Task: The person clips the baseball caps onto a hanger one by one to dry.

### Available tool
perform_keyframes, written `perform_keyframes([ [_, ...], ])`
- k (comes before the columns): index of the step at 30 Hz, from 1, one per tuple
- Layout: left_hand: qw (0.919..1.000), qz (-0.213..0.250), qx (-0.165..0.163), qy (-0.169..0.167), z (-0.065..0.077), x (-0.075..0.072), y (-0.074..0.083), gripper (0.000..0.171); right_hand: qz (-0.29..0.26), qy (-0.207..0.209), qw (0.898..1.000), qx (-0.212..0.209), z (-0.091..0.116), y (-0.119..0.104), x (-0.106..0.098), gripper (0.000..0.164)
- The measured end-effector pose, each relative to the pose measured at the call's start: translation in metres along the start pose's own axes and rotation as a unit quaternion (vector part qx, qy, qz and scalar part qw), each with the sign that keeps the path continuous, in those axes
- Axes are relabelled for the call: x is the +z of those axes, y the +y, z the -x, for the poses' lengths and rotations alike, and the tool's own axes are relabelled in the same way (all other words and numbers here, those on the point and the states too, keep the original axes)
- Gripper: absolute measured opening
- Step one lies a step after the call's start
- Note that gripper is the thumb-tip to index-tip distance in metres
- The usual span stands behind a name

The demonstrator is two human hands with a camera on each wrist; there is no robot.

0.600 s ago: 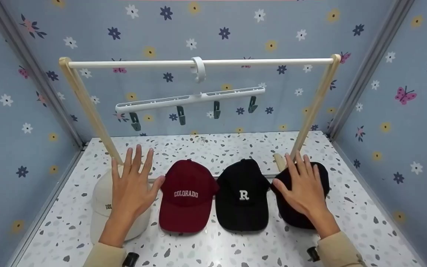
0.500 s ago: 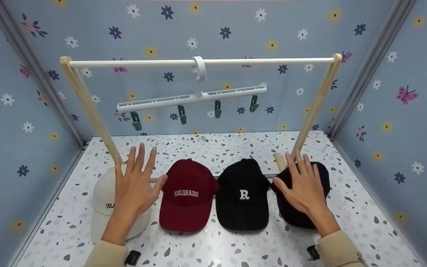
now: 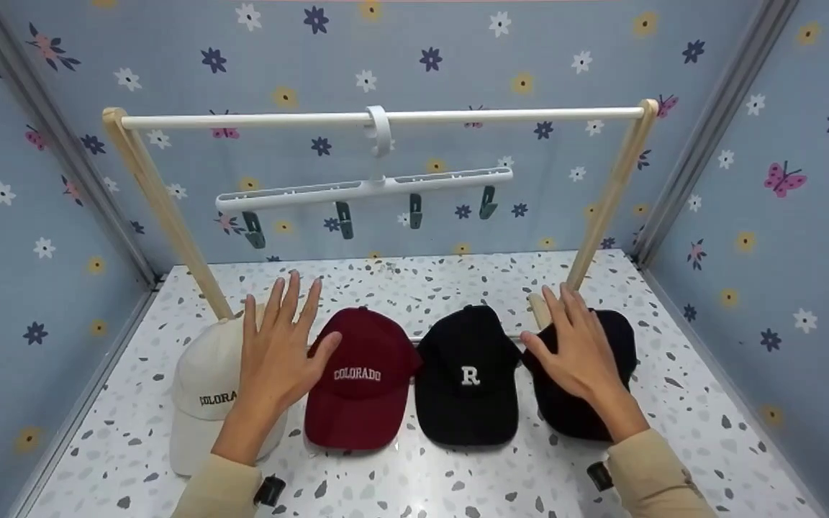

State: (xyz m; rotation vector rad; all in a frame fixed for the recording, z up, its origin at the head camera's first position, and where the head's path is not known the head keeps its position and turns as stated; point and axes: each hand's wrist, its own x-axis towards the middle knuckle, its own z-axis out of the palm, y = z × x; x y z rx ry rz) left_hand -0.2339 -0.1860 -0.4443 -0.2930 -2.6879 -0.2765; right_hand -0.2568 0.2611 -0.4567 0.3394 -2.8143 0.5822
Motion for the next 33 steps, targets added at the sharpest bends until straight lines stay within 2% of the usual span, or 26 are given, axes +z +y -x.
perform_keyframes([
  [20, 0.9995, 0.023, 0.002, -0.021, -0.006, 0.007, 0.009, 0.08, -0.092, -0.029, 0.995, 0.019, -0.019, -0.003, 0.008, 0.081],
  [33, 0.9989, 0.039, 0.011, -0.024, -0.013, 0.015, 0.021, 0.078, -0.187, -0.021, 0.982, 0.005, -0.035, -0.003, 0.022, 0.072],
])
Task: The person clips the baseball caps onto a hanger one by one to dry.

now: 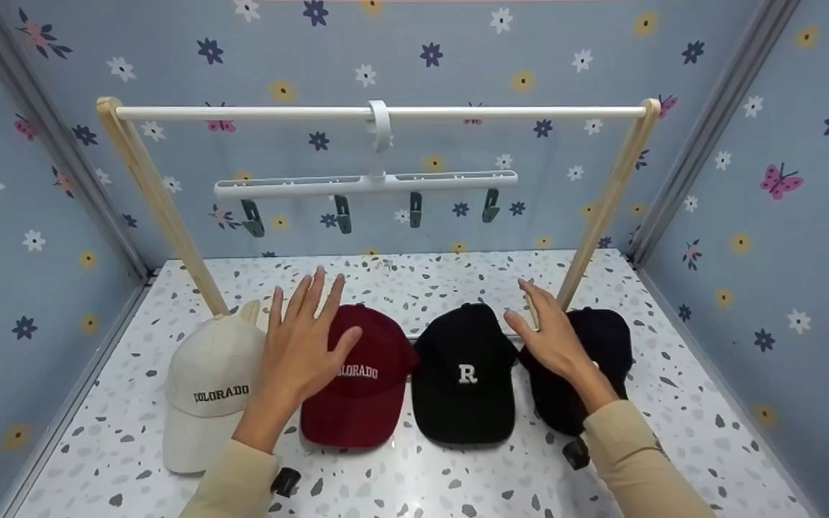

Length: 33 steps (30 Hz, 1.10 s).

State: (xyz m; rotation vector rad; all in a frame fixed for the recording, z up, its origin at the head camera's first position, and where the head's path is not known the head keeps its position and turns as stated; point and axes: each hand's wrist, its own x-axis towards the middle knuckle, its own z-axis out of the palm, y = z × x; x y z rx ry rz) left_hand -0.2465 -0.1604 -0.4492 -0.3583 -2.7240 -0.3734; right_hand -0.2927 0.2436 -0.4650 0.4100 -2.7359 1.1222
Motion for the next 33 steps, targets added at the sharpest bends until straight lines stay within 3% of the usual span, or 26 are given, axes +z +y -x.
perform_keyframes([
  [10, 0.9997, 0.015, 0.004, -0.017, -0.005, 0.008, 0.01, 0.077, -0.059, -0.021, 0.998, 0.026, -0.011, 0.003, 0.02, 0.062],
  [27, 0.9987, 0.042, 0.03, 0.001, -0.009, 0.022, 0.025, 0.075, -0.088, -0.054, 0.993, 0.051, -0.025, 0.009, 0.047, 0.053],
  [33, 0.9987, 0.038, 0.033, -0.011, -0.01, 0.026, 0.029, 0.075, -0.096, -0.048, 0.992, 0.068, -0.028, 0.011, 0.051, 0.047],
])
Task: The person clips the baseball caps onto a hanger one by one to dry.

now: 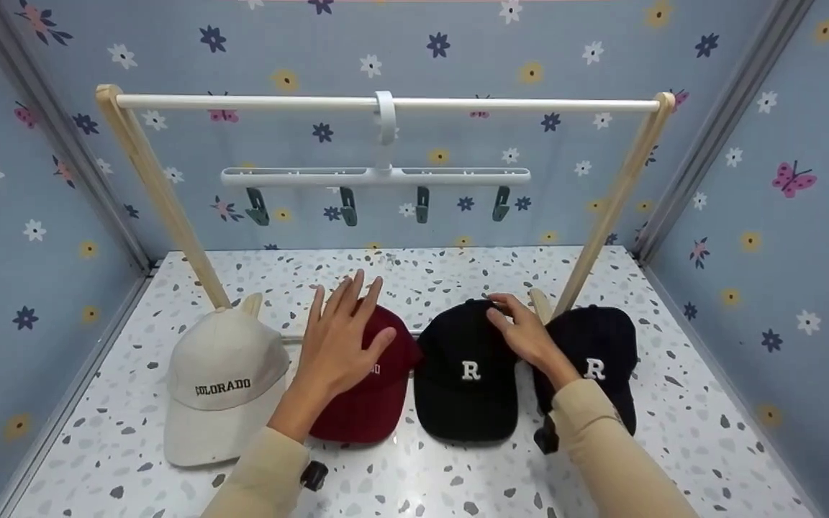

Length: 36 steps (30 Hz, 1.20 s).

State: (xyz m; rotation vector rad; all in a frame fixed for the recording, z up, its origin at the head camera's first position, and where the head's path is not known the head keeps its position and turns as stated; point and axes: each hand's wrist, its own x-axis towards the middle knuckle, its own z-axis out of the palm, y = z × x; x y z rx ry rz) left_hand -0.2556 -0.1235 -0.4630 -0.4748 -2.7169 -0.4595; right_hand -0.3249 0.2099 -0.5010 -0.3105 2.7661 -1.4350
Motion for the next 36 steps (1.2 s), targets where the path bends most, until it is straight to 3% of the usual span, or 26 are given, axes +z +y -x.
perform_keyframes([
  [14, 0.9998, 0.011, 0.018, 0.002, -0.003, 0.01, 0.007, 0.073, -0.016, 0.028, 0.999, -0.018, -0.005, -0.003, -0.001, 0.022],
  [28, 0.9997, 0.011, 0.024, 0.003, -0.01, 0.014, 0.016, 0.071, 0.011, -0.028, 0.999, -0.041, 0.001, -0.009, -0.025, 0.013],
  [36, 0.9982, 0.049, 0.034, 0.0, -0.017, 0.015, 0.023, 0.072, 0.016, -0.043, 0.998, -0.053, 0.006, -0.022, -0.037, 0.014],
])
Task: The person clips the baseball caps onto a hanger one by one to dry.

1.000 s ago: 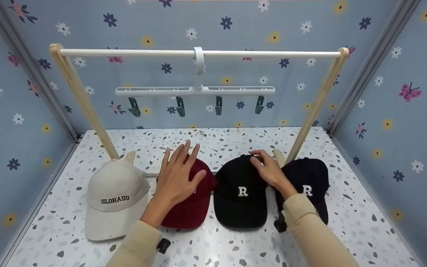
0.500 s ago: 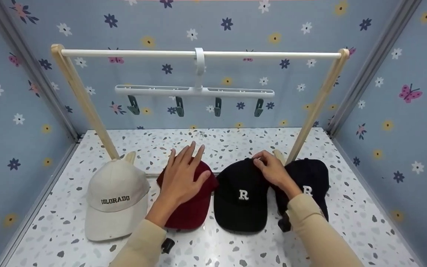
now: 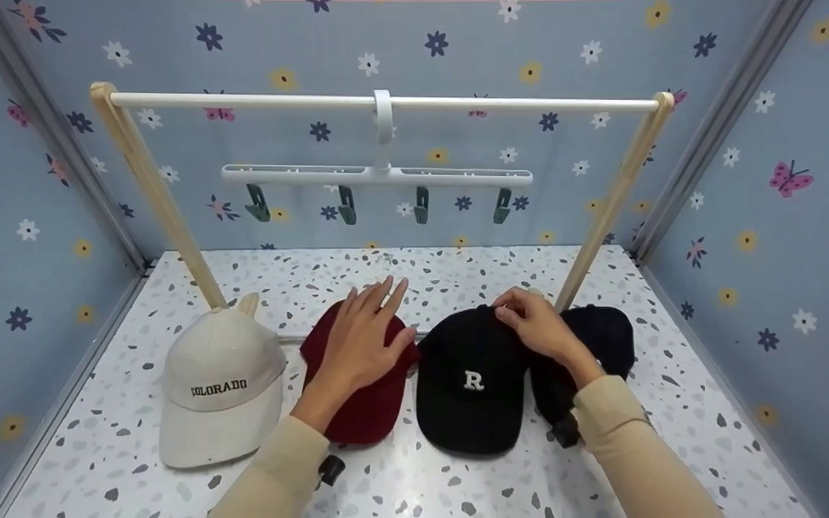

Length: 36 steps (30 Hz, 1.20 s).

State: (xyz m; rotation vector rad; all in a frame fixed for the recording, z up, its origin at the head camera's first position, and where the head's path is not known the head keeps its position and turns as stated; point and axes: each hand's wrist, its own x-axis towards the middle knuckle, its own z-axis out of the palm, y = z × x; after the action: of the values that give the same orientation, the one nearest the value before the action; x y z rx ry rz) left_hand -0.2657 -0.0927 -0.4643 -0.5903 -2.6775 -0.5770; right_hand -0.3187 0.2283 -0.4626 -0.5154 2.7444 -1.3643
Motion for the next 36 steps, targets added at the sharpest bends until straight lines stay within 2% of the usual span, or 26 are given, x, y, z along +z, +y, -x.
perform_keyframes([
  [8, 0.994, 0.106, 0.016, -0.025, -0.013, 0.005, 0.011, 0.071, -0.001, -0.005, 0.999, -0.033, 0.004, -0.015, -0.009, 0.013],
  [15, 0.9811, 0.183, 0.045, -0.042, -0.027, 0.012, 0.019, 0.065, -0.007, -0.018, 0.998, -0.059, 0.009, -0.029, -0.012, 0.011],
  [20, 0.9689, 0.236, 0.05, -0.055, -0.037, 0.012, 0.023, 0.059, 0.0, -0.022, 0.996, -0.087, 0.011, -0.039, -0.014, 0.01],
  [30, 0.9467, 0.303, 0.049, -0.098, -0.044, 0.015, 0.028, 0.047, -0.004, -0.018, 0.994, -0.109, 0.015, -0.046, -0.018, 0.009],
  [36, 0.9397, 0.323, 0.043, -0.105, -0.047, 0.018, 0.031, 0.036, -0.005, -0.009, 0.994, -0.112, 0.017, -0.044, -0.021, 0.008],
])
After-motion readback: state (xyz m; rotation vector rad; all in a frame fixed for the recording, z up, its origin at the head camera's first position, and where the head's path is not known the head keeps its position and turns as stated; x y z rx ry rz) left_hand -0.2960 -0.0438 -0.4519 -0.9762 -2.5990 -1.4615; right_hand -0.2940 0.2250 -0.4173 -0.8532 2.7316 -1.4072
